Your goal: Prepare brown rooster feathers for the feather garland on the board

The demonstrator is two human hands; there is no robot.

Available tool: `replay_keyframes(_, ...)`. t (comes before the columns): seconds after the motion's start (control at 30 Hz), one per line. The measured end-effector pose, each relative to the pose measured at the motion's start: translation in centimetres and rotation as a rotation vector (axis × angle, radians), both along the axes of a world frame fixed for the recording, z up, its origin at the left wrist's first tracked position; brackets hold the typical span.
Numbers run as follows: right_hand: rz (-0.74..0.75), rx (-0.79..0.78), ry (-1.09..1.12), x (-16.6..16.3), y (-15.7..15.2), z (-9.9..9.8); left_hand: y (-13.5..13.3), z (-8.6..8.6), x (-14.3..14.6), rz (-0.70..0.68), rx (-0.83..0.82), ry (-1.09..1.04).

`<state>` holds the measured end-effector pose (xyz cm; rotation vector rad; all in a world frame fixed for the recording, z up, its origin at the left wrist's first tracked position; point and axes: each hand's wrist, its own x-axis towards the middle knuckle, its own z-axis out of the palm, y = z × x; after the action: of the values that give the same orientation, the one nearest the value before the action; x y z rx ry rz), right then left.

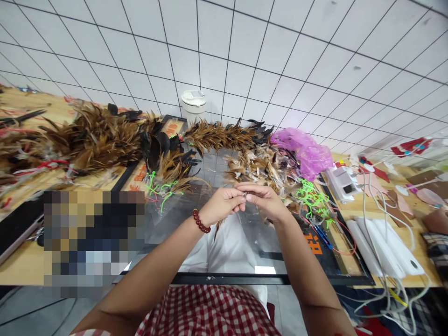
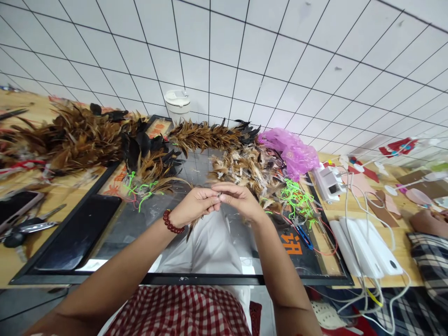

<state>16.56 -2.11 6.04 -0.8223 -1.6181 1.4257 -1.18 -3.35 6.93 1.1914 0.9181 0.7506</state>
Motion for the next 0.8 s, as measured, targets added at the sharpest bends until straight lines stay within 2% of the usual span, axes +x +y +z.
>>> replay_keyframes(0.13,-0.018,-0.011,0.114,-0.2,0.0,-0.2,0.0,0.1,-0.1,-0.057,0.017,-0.006)
replay_keyframes(0.37,-0.29,-0.117,0.166,-1.8,0.0,-0.8,0.4,-0.3,-0.3,-0.085,0.087,-0.116)
replay_keyframes(0.5,-0.345,-0.087,0.148,-2.4,0.0,-0.9,0.3,-0.8,0.2,0.072,0.099,-0.127)
replay_keyframes(0.63,-0.402,0.07,0.087,-2.4,-0.3,-0.7,0.0,-1.5,1.0,0.222,-0.007,-0.241)
replay_keyframes(0.8,-0.403,0.396,-0.211,-1.9,-0.8,-0.1,-0.1,-1.8,1.2,0.274,-0.059,-0.378)
